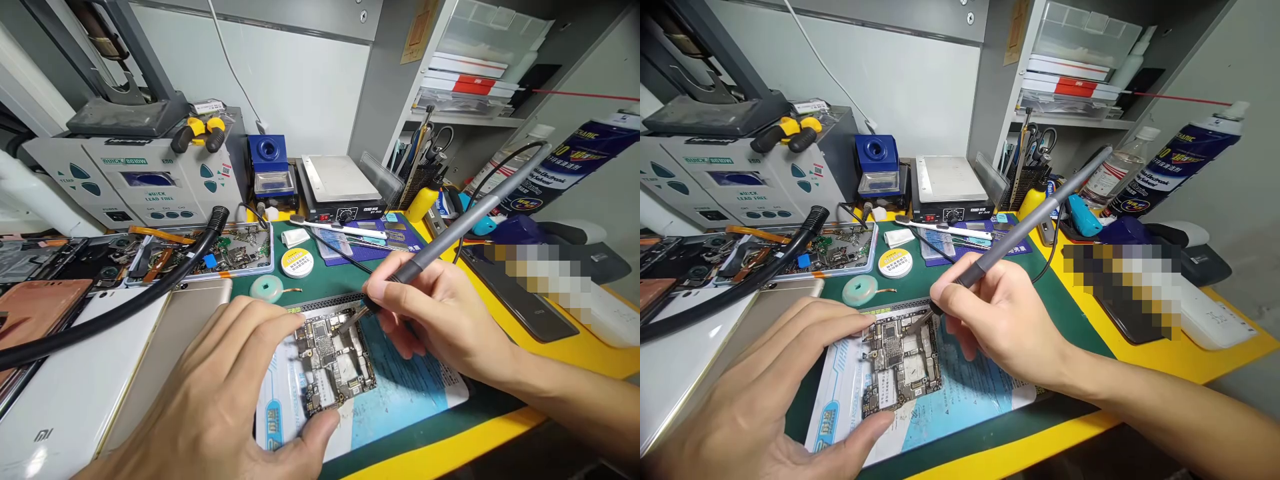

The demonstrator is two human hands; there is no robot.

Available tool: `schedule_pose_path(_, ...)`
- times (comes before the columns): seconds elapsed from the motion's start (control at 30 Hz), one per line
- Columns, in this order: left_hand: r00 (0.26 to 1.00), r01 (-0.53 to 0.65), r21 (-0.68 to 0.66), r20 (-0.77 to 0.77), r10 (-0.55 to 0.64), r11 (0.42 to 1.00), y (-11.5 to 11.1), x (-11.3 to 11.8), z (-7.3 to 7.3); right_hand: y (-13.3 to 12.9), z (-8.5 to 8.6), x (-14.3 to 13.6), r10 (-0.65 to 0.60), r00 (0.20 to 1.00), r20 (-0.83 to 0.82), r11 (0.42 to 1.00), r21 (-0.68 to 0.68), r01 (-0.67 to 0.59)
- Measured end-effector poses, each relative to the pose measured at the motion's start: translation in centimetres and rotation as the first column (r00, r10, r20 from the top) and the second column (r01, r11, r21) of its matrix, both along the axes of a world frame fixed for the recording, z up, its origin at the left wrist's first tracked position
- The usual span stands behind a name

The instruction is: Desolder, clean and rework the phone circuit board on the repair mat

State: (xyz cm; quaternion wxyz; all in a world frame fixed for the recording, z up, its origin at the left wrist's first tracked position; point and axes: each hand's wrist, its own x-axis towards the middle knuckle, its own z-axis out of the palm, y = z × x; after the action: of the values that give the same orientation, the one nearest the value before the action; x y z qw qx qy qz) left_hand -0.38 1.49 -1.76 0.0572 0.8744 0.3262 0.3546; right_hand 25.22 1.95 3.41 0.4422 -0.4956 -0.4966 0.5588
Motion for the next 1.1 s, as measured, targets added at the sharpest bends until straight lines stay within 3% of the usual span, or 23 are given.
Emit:
schedule_pose_path(0.4,1.000,0.014,-0.029,-0.005,-0.014,0.999,0.3,0.1,0.7,-0.1,0.4,-0.1,0.017,0.997,0.071,1.000,-0.021,-0.016)
schedule_pose_path(0.73,1.000,0.008,-0.097,0.019,-0.006,0.995,0.2,0.2,0.4,-0.1,0.5,-0.2,0.051,0.996,0.067,0.998,-0.036,-0.049)
schedule_pose_path(1.0,1.000,0.014,-0.106,0.014,-0.012,0.994,0.2,-0.1,0.3,-0.6,0.3,-0.2,-0.022,0.998,0.062,0.999,-0.036,0.024)
schedule_pose_path(1.1,1.000,0.011,-0.103,0.007,-0.010,0.995,0.2,-0.3,0.3,-1.2,-0.1,0.0,-0.061,0.994,0.094,0.997,0.062,0.055)
